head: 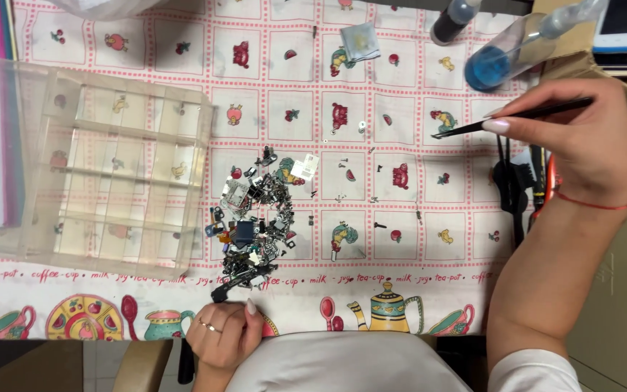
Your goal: The person uses tweezers to pick up small electronic components from a pile on a patterned tablecloth and places them into a clear plastic organizer box. The person repeatedly sorts the components, moving them from the central pile into the box's compartments.
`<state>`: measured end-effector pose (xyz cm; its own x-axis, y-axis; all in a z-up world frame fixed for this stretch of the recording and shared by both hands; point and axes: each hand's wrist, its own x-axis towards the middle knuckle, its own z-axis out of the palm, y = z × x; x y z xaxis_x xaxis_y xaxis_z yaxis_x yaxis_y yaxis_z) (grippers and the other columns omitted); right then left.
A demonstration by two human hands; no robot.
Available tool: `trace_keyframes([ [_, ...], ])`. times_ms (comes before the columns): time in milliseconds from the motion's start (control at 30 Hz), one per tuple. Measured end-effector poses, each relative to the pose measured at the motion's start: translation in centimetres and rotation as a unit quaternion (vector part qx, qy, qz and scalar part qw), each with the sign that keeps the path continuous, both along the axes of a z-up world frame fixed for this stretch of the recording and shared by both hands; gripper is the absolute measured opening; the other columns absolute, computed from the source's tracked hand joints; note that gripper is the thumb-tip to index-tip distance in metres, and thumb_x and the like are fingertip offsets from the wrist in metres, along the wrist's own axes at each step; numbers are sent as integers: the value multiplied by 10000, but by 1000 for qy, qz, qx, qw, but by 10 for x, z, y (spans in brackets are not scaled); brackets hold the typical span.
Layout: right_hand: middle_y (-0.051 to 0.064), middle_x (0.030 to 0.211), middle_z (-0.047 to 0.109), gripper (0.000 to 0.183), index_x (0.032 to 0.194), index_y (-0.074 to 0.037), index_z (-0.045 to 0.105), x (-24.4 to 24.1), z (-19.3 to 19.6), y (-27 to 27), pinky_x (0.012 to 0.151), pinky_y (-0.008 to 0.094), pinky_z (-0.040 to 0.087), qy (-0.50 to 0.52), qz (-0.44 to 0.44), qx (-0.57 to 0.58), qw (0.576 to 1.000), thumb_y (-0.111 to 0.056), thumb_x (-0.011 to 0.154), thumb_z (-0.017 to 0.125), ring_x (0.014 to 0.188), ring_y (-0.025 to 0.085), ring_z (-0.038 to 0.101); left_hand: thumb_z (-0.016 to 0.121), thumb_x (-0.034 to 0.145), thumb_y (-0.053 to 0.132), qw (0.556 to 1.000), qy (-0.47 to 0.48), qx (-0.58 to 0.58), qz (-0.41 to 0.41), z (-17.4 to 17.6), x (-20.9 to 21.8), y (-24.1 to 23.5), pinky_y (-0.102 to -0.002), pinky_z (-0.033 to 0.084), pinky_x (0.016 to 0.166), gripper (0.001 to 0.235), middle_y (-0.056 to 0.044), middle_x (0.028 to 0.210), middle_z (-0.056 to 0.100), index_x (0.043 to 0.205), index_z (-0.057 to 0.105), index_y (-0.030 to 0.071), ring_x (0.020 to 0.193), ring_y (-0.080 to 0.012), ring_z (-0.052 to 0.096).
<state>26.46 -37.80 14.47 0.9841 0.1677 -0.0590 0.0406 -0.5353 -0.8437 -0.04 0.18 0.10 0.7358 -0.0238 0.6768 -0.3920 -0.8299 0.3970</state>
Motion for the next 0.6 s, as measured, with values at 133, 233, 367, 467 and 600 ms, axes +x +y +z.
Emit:
trace_keyframes([
  [133, 89, 901, 686, 182, 1027, 5, 718, 0, -3, -2, 733, 185, 440, 0, -2, -14, 1000, -6, 896, 843, 833, 87, 585, 625, 909, 47, 1000, -2, 2, 6, 0, 0, 0, -332, 455, 500, 256, -68, 660, 624, 662, 559, 52, 530, -197, 538],
  [233, 123, 957, 702, 169, 1036, 30, 704, 2, -8, -5, 782, 181, 477, 4, 16, 5, 1000, 33, 908, 814, 875, 124, 641, 629, 904, 45, 1000, -3, 2, 5, 0, 2, 0, -327, 453, 496, 260, -67, 657, 619, 655, 555, 53, 527, -194, 533],
  [367, 124, 981, 709, 164, 1042, 29, 704, 5, -15, 2, 818, 183, 492, 27, 31, 13, 999, 46, 905, 793, 907, 123, 651, 622, 907, 40, 1000, -4, 2, 3, 0, 0, 1, -325, 452, 498, 252, -67, 659, 619, 662, 565, 52, 531, -194, 531],
  [467, 105, 955, 714, 164, 1008, 6, 718, 7, -14, 17, 822, 188, 511, 52, 44, 3, 998, 21, 875, 811, 898, 118, 660, 627, 904, 37, 1000, -2, 2, 4, -3, -1, 1, -325, 453, 501, 247, -66, 663, 618, 665, 566, 51, 536, -194, 531],
  [600, 106, 926, 742, 149, 945, -6, 737, 9, -18, 40, 782, 199, 543, 94, 64, 6, 994, 15, 830, 831, 862, 120, 685, 629, 907, 44, 1000, -7, 4, 7, -5, -1, 1, -322, 449, 495, 256, -68, 659, 613, 660, 562, 48, 534, -194, 526],
])
